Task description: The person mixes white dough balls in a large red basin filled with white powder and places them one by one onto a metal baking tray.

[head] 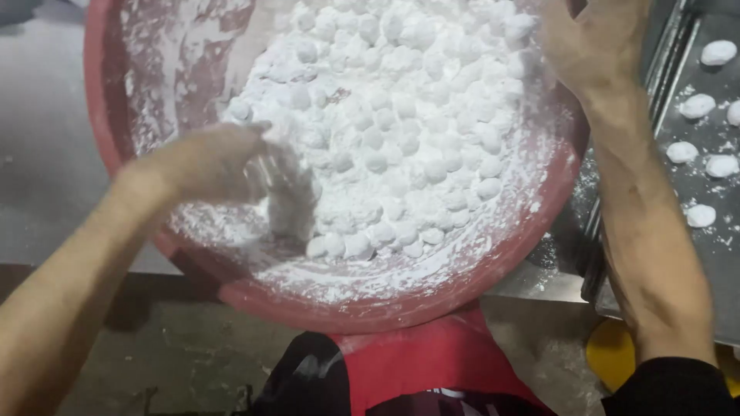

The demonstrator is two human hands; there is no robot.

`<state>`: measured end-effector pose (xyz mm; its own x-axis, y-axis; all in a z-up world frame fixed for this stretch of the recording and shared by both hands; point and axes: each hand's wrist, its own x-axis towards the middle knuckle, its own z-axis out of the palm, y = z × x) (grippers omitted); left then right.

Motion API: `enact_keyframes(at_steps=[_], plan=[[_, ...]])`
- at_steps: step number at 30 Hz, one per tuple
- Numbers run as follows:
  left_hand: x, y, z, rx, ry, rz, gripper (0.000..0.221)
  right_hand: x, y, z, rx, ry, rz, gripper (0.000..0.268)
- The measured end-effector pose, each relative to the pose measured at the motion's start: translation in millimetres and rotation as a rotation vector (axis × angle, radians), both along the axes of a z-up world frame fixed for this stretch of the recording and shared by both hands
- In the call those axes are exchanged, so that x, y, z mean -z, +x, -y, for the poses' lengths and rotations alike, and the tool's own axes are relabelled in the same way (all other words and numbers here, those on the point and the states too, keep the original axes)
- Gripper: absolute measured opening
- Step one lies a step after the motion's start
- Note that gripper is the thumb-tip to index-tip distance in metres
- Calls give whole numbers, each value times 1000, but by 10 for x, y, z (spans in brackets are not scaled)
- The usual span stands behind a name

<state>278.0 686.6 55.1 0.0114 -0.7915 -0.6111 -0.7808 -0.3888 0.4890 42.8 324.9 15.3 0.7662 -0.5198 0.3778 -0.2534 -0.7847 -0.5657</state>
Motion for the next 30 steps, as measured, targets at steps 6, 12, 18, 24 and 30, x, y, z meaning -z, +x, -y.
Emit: enact_keyframes(at_steps=[6, 12, 18, 24, 30], plan=[[-80, 318, -103, -568, -231, 150, 36, -324, 390, -479, -531, -46, -234, 19], [636, 390, 239, -383, -279, 130, 45, 121, 785, -1231, -643, 93, -758, 29], [1152, 733, 581, -413, -370, 174, 40, 458, 673, -1623, -787, -339, -677, 12], [1349, 627, 785, -280, -164, 247, 14, 496, 704, -1461, -861, -231, -507, 8], [1218, 681, 801, -319, -175, 95, 14, 242, 810, -1342, -731, 189, -659, 32]])
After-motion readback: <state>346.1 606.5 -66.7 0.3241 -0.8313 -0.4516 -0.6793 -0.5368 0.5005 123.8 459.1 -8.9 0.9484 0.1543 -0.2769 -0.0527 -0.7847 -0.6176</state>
